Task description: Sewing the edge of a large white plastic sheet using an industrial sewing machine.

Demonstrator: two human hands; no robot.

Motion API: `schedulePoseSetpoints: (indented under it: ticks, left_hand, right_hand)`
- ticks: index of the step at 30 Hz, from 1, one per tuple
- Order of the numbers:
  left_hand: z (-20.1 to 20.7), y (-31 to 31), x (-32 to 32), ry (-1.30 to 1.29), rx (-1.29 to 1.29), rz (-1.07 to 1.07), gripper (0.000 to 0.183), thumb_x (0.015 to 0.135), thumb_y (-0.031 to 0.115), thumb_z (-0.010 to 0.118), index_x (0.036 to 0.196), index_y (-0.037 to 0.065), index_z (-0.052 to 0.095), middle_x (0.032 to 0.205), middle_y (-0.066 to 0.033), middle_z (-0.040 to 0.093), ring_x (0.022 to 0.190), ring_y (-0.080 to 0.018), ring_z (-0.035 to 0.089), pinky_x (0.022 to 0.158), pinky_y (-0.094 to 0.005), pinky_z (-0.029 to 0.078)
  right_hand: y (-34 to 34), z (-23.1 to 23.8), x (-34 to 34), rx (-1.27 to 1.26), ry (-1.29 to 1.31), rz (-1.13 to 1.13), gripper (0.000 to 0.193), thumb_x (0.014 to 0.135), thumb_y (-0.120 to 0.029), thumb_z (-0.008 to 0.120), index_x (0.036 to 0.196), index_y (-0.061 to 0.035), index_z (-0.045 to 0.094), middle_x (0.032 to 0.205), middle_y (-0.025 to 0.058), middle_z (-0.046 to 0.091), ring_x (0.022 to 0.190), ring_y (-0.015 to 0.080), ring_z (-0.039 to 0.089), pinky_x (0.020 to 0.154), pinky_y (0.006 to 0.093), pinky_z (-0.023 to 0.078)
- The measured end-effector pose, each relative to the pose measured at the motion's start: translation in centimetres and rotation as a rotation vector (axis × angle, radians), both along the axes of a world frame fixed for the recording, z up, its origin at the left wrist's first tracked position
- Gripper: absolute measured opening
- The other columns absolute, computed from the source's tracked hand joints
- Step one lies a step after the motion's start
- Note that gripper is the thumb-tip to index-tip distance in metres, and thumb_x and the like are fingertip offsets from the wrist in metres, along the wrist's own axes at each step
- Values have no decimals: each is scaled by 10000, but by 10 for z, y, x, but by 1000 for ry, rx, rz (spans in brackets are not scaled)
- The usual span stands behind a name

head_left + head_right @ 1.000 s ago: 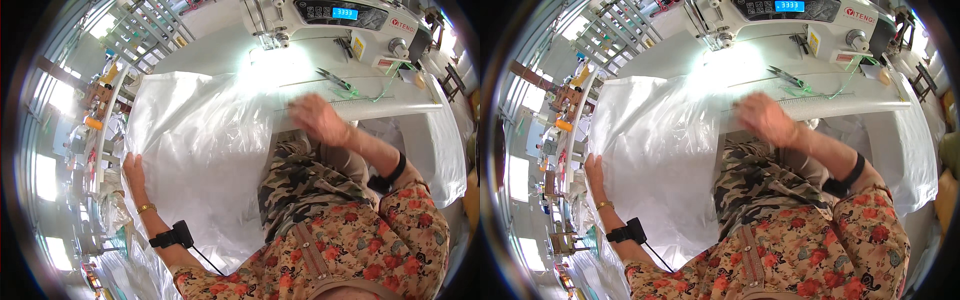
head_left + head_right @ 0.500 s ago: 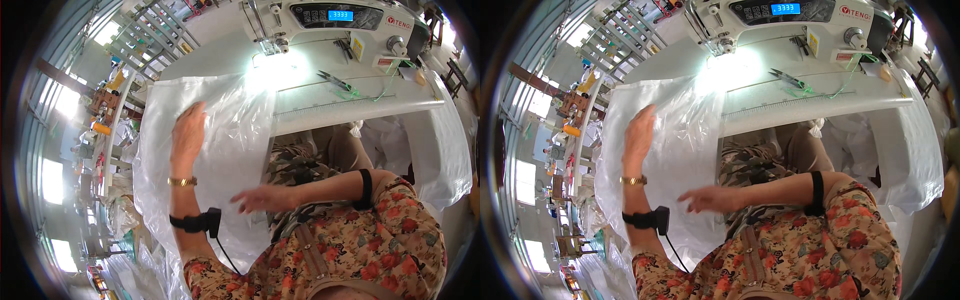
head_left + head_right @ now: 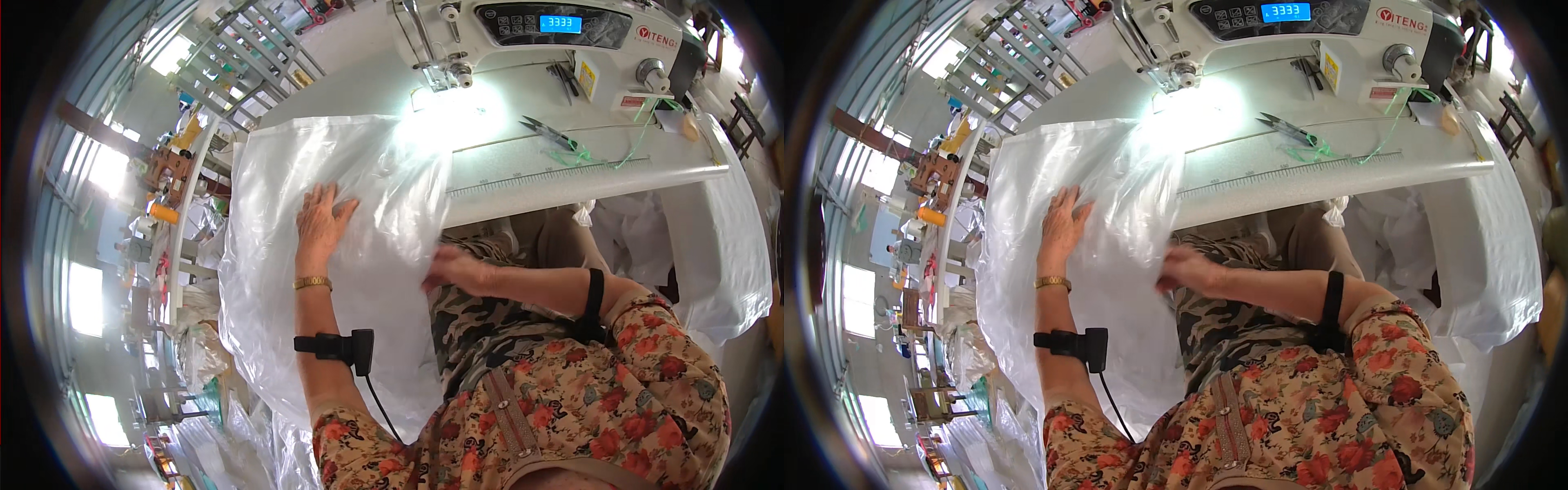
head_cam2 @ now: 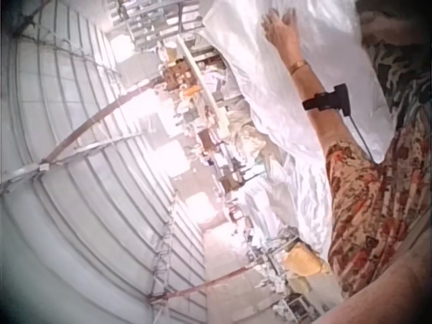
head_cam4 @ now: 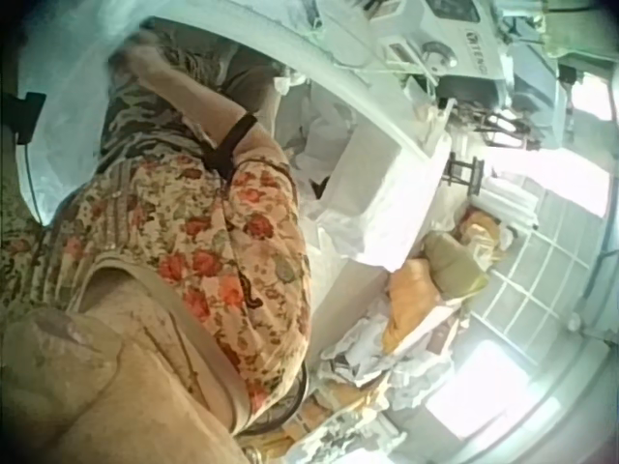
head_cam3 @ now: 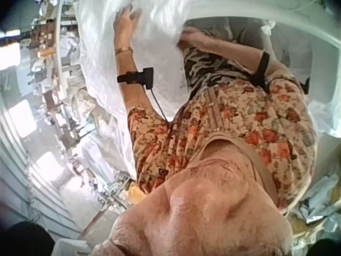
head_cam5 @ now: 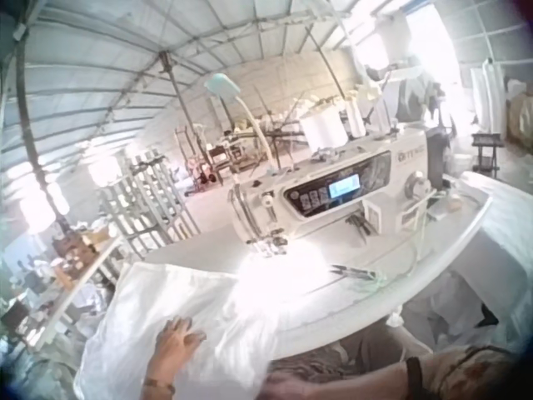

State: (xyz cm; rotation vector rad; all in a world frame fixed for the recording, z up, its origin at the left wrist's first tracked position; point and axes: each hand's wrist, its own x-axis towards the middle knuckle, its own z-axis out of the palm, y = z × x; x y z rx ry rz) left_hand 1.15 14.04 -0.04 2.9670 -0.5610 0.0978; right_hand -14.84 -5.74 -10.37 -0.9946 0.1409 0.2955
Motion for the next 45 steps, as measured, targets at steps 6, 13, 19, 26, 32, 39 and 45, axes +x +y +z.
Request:
schedulePoseSetpoints:
  ticks: [6, 13, 19, 26, 32, 39, 45]
  left_hand:
    - [-6, 3, 6, 7, -40, -10, 697, 887, 550, 541, 1414, 110, 421, 1513, -168, 308, 1408, -359, 258, 1116, -540, 237]
    - [7, 3, 3, 21, -49, -26, 705, 847, 568, 588, 1357, 91, 493, 1471, -199, 366, 1381, -361, 308, 1117, -480, 266]
    - [72, -47, -9, 165, 123, 8, 661, 807, 551, 633, 1228, 42, 591, 1315, -197, 539, 1253, -306, 485, 1031, -402, 395]
    - [26, -154, 14, -386, -179, -582, 404, 950, 267, 502, 1214, -35, 554, 1249, -207, 567, 1150, -348, 532, 965, -429, 424]
    - [10, -184, 12, -159, -60, -488, 321, 905, 296, 571, 934, -21, 614, 983, -169, 622, 1013, -310, 568, 934, -412, 417]
    - [3, -177, -3, -203, -68, -472, 368, 923, 321, 543, 988, -31, 630, 1058, -186, 625, 1063, -311, 556, 972, -411, 404]
    - [-10, -169, 1, -376, -104, -533, 379, 939, 323, 531, 1077, -24, 594, 1077, -187, 602, 1051, -327, 552, 937, -419, 428]
  right_hand:
    - [8, -4, -4, -61, -61, 426, 261, 912, -258, 578, 1057, -49, 635, 904, 24, 614, 781, 120, 578, 722, 260, 483]
    - [-8, -24, -11, -437, -295, 343, 323, 941, -299, 557, 972, 1, 671, 804, 2, 600, 756, 98, 543, 693, 269, 456]
    - [-58, 5, -58, -358, -160, 311, 359, 945, -293, 554, 951, 49, 662, 777, -8, 592, 752, 102, 520, 719, 277, 461]
    - [-48, -8, -52, -443, -218, 419, 340, 924, -264, 542, 1019, 48, 639, 839, 29, 642, 770, 91, 529, 715, 295, 467]
    - [-57, -32, -53, -496, -254, 309, 342, 914, -277, 554, 966, 50, 639, 701, 33, 551, 677, 92, 469, 624, 304, 441]
    - [-53, -57, -50, -387, -245, 278, 353, 913, -291, 562, 936, 49, 652, 642, -2, 502, 625, 78, 421, 572, 293, 405]
    - [-53, -48, -51, -372, -237, 288, 346, 917, -293, 561, 935, 35, 668, 633, -36, 503, 614, 56, 419, 553, 274, 391]
